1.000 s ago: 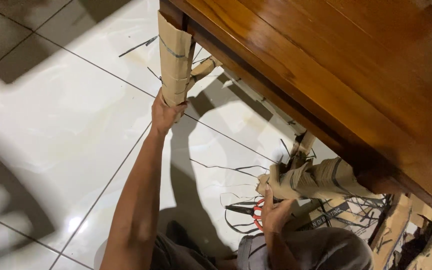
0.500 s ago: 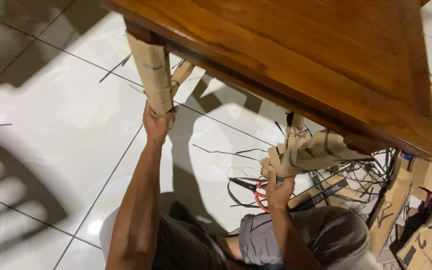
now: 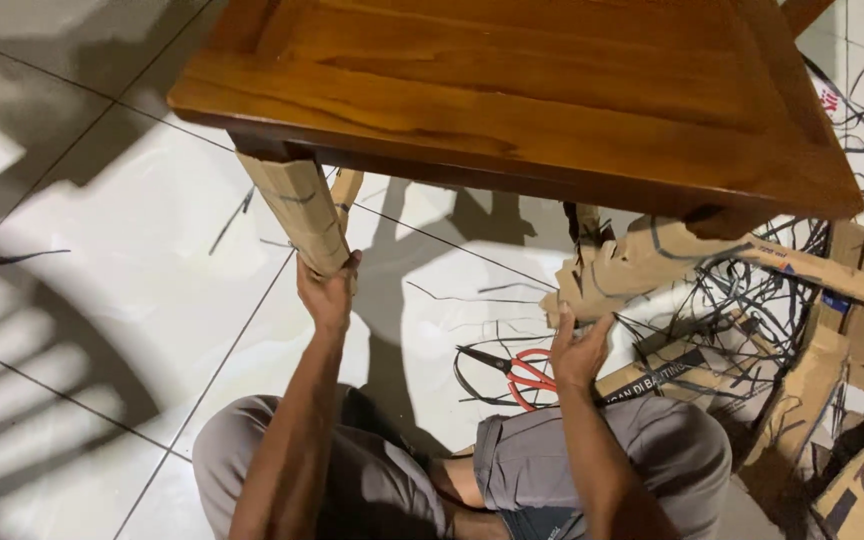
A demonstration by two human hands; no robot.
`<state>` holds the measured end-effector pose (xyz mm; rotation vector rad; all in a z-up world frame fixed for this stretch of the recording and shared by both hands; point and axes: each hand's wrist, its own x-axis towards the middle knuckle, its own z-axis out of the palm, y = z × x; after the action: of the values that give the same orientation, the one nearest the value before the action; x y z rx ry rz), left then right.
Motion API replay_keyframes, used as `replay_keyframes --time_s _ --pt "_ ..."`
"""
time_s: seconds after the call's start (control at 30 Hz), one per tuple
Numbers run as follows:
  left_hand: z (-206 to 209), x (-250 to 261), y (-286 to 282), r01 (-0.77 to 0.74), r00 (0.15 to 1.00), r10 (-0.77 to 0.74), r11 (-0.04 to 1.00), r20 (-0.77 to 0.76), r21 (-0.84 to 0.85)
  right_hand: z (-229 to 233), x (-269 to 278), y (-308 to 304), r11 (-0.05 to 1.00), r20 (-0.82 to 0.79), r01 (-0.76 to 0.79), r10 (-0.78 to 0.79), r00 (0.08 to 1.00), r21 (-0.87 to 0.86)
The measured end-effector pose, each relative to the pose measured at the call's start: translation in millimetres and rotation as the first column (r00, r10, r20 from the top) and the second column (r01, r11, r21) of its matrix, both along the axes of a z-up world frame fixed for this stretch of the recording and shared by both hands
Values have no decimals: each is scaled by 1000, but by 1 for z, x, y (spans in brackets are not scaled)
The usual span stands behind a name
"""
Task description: Wrapping a wooden chair leg with cardboard and securing it with plastic ties using scissors
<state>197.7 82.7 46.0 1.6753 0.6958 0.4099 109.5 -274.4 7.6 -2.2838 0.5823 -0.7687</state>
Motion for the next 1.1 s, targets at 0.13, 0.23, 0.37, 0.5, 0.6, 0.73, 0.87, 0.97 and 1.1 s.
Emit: replay_keyframes --time_s 0.13,0.23,0.37,0.5,0.6,0.73,0.87,0.97,1.1 --pt "-7 -12 -27 -44 999 44 999 -27 13 -23 13 -33 996 53 31 -27 998 -78" --pt "16 -25 -52 -68 997 67 997 -39 -24 -24 16 -48 993 66 50 -43 997 -107" --pt "22 -46 -72 -92 990 89 996 -112 -19 -18 17 -56 995 75 92 -89 993 -40" --pt "37 -60 -86 -57 993 53 998 -109 -38 -11 10 -52 981 -14 162 -161 987 107" --pt "47 -69 -80 -8 993 4 1000 -116 -28 -37 6 -53 923 -20 182 -187 982 338" --pt "41 -75 -69 97 985 -103 994 -141 -47 14 -26 -7 770 199 -38 -116 973 637" --pt "79 -93 -86 133 975 -155 982 -162 -134 50 -53 16 449 288 -378 256 923 810" --pt "13 -110 -92 7 979 -59 967 -194 -256 61 -57 29 357 233 -464 530 815 811" --pt "-94 -129 -104 112 960 -187 938 -210 -327 25 -61 33 597 -193 -513 747 636 617"
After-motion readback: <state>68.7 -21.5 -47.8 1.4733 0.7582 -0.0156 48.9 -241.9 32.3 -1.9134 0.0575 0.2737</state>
